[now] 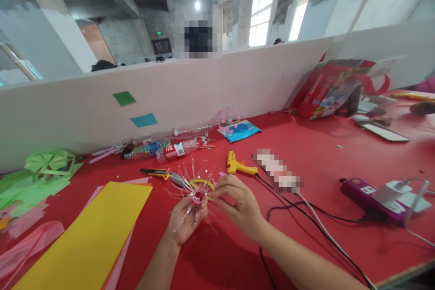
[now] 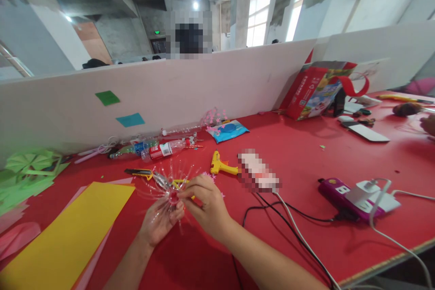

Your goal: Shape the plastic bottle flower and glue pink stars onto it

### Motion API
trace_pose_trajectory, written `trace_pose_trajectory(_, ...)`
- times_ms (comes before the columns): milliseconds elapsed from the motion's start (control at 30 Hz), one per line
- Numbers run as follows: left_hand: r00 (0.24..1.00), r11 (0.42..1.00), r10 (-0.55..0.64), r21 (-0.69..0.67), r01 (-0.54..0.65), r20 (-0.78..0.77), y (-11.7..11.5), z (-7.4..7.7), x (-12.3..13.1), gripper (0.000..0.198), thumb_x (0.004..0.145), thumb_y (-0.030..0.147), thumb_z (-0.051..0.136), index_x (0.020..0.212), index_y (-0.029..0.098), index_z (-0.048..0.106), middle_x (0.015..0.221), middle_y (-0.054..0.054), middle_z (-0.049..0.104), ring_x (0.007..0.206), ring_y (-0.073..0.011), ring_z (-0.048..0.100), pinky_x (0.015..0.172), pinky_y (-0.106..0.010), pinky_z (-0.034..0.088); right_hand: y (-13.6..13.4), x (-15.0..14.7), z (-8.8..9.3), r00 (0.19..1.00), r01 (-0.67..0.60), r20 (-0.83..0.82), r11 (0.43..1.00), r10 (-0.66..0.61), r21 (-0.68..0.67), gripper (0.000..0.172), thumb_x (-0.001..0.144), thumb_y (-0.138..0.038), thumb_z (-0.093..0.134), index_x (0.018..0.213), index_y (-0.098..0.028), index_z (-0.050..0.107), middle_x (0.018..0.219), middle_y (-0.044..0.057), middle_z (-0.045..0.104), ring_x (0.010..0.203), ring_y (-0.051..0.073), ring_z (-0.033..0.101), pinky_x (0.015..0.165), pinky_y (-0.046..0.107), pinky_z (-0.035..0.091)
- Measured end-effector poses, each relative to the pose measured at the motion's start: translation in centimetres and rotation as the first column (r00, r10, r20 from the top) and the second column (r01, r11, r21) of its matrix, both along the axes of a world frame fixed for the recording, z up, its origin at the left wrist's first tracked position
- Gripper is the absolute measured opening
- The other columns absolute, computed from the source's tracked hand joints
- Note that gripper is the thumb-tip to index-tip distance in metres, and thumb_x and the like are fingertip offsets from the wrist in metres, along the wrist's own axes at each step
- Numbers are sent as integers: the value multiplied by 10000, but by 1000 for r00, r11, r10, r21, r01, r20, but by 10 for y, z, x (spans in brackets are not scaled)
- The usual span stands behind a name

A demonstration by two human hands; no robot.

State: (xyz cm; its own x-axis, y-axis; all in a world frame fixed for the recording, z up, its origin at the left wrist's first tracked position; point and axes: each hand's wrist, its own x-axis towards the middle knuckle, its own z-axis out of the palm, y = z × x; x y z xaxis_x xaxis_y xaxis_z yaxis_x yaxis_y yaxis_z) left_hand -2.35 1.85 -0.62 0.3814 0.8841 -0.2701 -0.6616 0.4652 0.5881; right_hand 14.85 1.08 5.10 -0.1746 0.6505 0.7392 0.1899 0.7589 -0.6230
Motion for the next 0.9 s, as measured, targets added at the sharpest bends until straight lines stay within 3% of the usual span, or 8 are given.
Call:
trace_pose_trajectory(267,1000,1000,-2,0,2,9,0,-1,-1,188,803,196,527,679,92,625,629,-64,553,516,-94,437,487,-217,383,-1,-1,1,998,29,57,997,-25,-76,109,862,-124,550,892,-206,614,796,28,655,735,161,598,676,295,484)
trace_pose_trajectory(500,1000,1000,2,-14,-2,6,0,1,1,165,779,178,547,672,81,626,615,-72,571,502,-97,460,482,-205,383,-3,-2,-1,997,76,28,997,-75,-31,199,850,-123,547,1021,-219,577,906,43,644,816,173,605,739,312,496)
trace_pose_trajectory(900,998,999,-35,-16,36,60,1,-4,-3,238,801,213,490,850,54,660,621,-63,559,473,-84,405,472,-205,337,-4,4,0,986,158,-55,987,-157,20,229,853,-64,475,971,-222,592,943,48,607,905,178,583,793,324,480)
